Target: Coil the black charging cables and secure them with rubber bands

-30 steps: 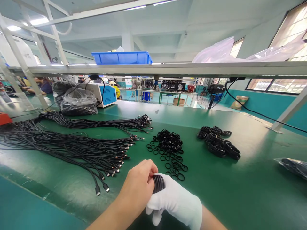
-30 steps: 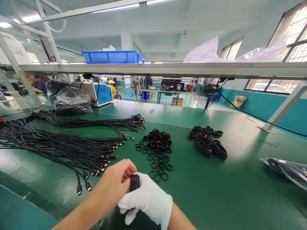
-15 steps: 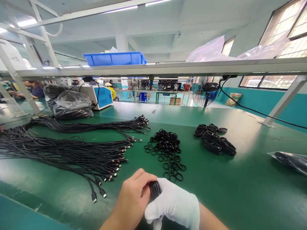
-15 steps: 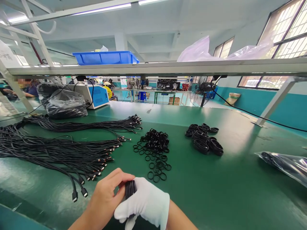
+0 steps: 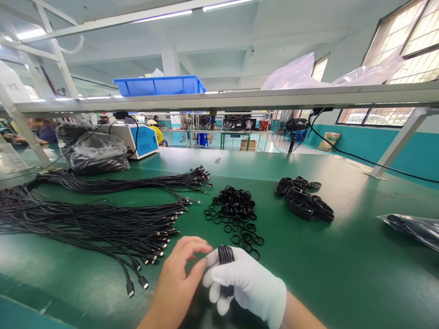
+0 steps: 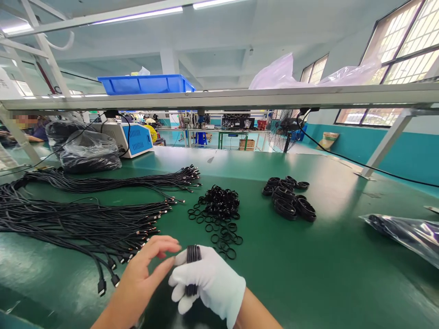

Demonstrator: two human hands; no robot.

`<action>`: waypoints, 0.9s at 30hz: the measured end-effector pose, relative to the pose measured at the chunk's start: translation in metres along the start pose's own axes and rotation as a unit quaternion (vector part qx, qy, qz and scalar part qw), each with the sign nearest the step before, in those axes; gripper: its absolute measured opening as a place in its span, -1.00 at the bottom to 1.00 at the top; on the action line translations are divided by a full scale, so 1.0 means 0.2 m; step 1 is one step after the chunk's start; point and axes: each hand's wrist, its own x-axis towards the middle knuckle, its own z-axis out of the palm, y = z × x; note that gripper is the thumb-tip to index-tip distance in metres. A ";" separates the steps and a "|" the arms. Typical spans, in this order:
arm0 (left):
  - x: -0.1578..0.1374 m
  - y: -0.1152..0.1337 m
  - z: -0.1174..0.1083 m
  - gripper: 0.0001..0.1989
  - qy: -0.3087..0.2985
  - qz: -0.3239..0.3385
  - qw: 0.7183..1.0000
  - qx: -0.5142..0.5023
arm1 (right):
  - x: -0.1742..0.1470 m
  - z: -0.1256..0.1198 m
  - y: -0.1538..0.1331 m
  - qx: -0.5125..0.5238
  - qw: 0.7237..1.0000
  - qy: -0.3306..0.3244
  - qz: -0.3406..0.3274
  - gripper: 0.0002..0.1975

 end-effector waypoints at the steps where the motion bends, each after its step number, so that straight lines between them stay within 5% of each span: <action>1: -0.02 -0.01 0.01 -0.86 0.015 -0.011 1.000 -0.001 | 0.00 -0.01 0.00 0.017 1.000 0.012 -0.008 -0.74; 10: -0.14 -0.04 0.20 -0.91 0.001 0.000 1.000 -0.031 | 0.05 -0.03 0.07 0.106 0.991 -0.053 -0.059 -0.74; 15: -0.09 -0.02 0.07 -0.77 -0.059 -0.025 0.994 -0.083 | 0.01 -0.05 0.04 0.096 0.995 -0.035 -0.024 -0.68; 19: -0.02 0.04 -0.05 -0.81 -0.039 -0.052 0.996 -0.064 | -0.02 -0.03 0.01 0.018 0.999 -0.028 0.011 -0.66; 27: -0.02 0.07 0.02 -0.70 -0.016 0.079 0.996 0.049 | -0.04 0.04 0.00 -0.106 0.989 -0.050 0.090 -0.88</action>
